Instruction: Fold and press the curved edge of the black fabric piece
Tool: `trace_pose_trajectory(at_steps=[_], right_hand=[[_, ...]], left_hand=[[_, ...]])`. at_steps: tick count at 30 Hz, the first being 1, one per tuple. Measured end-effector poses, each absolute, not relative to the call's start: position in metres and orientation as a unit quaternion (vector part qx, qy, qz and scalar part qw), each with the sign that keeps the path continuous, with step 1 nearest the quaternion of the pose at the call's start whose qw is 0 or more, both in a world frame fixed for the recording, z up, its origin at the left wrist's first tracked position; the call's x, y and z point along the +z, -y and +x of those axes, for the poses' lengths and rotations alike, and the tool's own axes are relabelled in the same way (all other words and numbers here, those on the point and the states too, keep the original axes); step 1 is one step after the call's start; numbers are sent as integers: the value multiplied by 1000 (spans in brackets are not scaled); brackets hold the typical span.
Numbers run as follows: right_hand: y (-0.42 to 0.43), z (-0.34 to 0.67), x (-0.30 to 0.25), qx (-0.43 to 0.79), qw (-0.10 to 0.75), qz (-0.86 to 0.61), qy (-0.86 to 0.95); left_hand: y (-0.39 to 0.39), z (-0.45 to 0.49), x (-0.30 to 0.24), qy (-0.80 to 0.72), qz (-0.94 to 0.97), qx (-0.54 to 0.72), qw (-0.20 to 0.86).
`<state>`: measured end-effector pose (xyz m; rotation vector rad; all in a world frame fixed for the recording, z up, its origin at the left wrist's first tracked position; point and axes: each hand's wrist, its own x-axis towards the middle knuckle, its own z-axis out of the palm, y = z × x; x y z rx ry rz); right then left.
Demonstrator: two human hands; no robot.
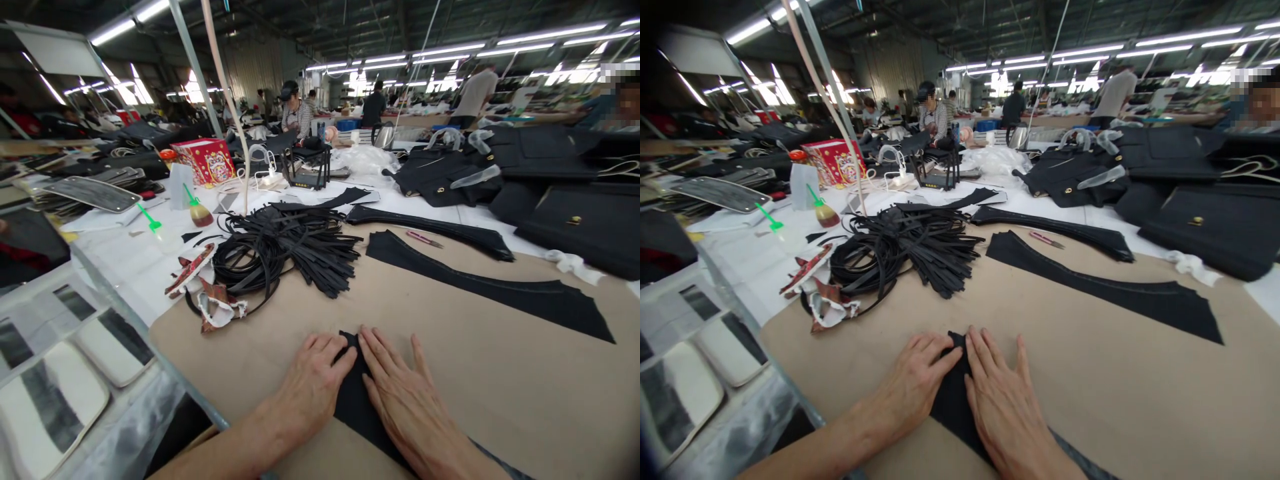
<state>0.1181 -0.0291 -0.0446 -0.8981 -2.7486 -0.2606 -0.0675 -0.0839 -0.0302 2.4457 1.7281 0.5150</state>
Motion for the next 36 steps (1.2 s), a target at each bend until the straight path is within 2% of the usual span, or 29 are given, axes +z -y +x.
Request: trace_pose_trajectory(at_steps=[14,20,24,31,34,36], right_hand=[[28,110,-43,-59,93,-322,940],[13,114,-24,117,25,-381,917],[7,117,-19,172,41,-414,893],[18,110,-25,107,41,-367,923],[13,114,-18,186,67,-393,898],[9,125,-10,257,119,-421,862]], left_hand=[[82,-66,-35,-564,810,159,10],[82,-67,-37,-562,811,165,13],[83,-66,-37,-559,812,169,8],[85,-64,-38,-556,814,166,-4],[84,-64,-39,-549,819,166,-9],[83,-65,-41,-546,819,174,-13]])
